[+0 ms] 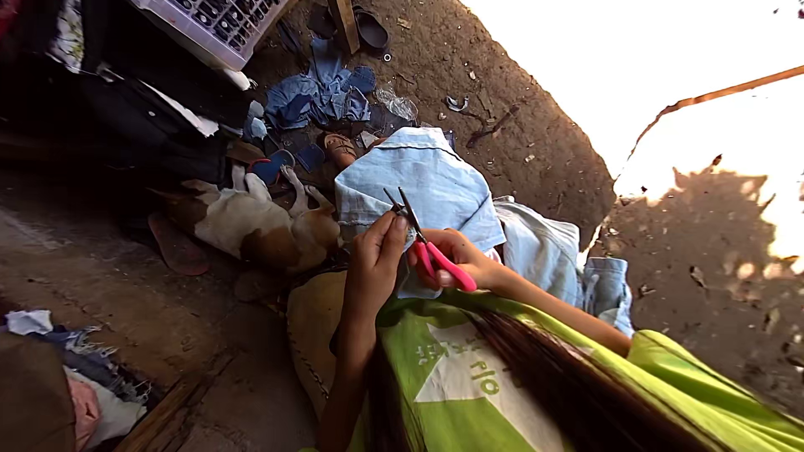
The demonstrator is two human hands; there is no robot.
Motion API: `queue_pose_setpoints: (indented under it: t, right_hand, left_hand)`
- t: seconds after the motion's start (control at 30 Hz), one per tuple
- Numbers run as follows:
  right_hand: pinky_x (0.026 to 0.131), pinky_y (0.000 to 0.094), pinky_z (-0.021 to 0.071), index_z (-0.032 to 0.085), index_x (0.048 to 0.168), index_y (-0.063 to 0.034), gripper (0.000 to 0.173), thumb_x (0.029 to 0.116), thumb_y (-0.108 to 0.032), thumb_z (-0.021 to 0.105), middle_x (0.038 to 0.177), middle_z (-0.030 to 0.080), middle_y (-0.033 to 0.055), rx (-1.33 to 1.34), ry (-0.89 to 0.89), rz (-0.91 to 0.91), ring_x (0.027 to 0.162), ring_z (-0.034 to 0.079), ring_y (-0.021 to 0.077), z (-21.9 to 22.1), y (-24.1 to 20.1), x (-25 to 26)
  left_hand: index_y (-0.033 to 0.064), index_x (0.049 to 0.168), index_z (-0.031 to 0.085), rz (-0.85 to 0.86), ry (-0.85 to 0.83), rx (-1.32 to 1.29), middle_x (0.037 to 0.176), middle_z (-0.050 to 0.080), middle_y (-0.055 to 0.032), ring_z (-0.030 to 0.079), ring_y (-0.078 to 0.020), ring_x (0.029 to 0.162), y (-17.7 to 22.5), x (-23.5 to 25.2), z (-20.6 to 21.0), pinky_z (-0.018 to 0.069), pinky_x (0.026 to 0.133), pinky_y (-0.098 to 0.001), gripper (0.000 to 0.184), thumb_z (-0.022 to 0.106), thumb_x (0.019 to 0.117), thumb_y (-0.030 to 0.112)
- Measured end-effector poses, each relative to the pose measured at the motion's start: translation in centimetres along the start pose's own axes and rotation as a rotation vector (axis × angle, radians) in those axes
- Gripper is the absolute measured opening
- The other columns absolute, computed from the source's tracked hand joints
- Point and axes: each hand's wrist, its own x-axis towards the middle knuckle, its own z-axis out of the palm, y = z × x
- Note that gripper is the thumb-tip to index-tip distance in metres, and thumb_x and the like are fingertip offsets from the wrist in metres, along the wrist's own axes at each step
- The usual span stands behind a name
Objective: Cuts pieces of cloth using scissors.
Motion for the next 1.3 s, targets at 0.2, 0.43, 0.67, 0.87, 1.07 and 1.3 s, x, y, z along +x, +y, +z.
queue_pose_setpoints:
  t: [0.2,0.43,0.67,0.87,1.07,1.3]
  right_hand:
    - [0.055,0.0072,0.0415,0.062,0.106,-0.0048,0.036,0.1,-0.04,0.062,0.071,0.057,-0.0155,-0.15,0.072,-0.014,0.061,0.049,-0.0134,0.2,0.2,-0.4]
    - [0.055,0.0096,0.0471,0.062,0.111,-0.0117,0.04,0.1011,-0.05,0.058,0.075,0.062,-0.0143,0.074,-0.143,0.072,0.062,0.057,-0.0086,0.6,-3.2,-0.6]
    - [0.055,0.008,0.0445,0.065,0.111,-0.0117,0.045,0.0979,-0.054,0.06,0.08,0.064,-0.0125,0.117,-0.209,-0.047,0.064,0.056,-0.0094,2.5,-3.7,-1.1]
    - [0.056,0.009,0.0438,0.064,0.109,-0.0121,0.047,0.0956,-0.058,0.061,0.08,0.064,-0.0116,0.134,-0.223,-0.166,0.064,0.056,-0.0088,4.1,-2.4,-1.3]
    - [0.051,0.0049,0.0377,0.063,0.113,-0.0088,0.042,0.0989,-0.048,0.062,0.073,0.059,-0.0132,0.074,-0.228,-0.191,0.058,0.048,-0.0134,3.8,-2.2,-2.1]
    - [0.056,0.0095,0.0422,0.06,0.117,0.0004,0.043,0.0999,-0.039,0.058,0.069,0.058,-0.0106,-0.487,-0.049,0.045,0.06,0.05,-0.011,3.5,-5.0,-3.3]
  left_hand:
    - [0.021,0.081,0.055,-0.054,0.003,-0.091,0.062,0.041,0.0152,0.038,0.0065,0.053,-0.1,0.1,-1.0,0.0333,0.051,-0.0109,0.03,0.041,0.1064,0.015]
    - [0.0203,0.128,0.05,0.182,0.027,-0.154,0.114,0.059,0.0155,0.055,0.0093,0.076,-0.4,-0.7,-1.5,0.0488,0.064,-0.0089,0.031,0.063,0.1013,0.031]
    - [0.012,0.107,0.064,0.398,-0.032,-0.106,0.1,0.06,0.0109,0.052,0.0099,0.072,1.0,-2.4,-1.7,0.0448,0.059,-0.0074,0.022,0.061,0.1026,0.033]
    - [0.0163,0.096,0.061,0.36,-0.051,-0.193,0.083,0.064,0.0143,0.059,0.0089,0.07,1.5,-4.6,-0.9,0.0505,0.06,-0.01,0.013,0.068,0.0977,0.027]
    - [0.0218,0.095,0.061,0.418,-0.031,-0.221,0.09,0.062,0.0182,0.056,0.0126,0.072,0.7,-4.9,-0.4,0.048,0.061,-0.0066,0.011,0.067,0.0976,0.031]
    - [0.0068,0.12,0.056,0.318,0.094,0.041,0.097,0.065,0.0079,0.061,0.0055,0.081,0.5,-5.3,-1.4,0.0542,0.074,-0.0146,0.033,0.065,0.0998,0.031]
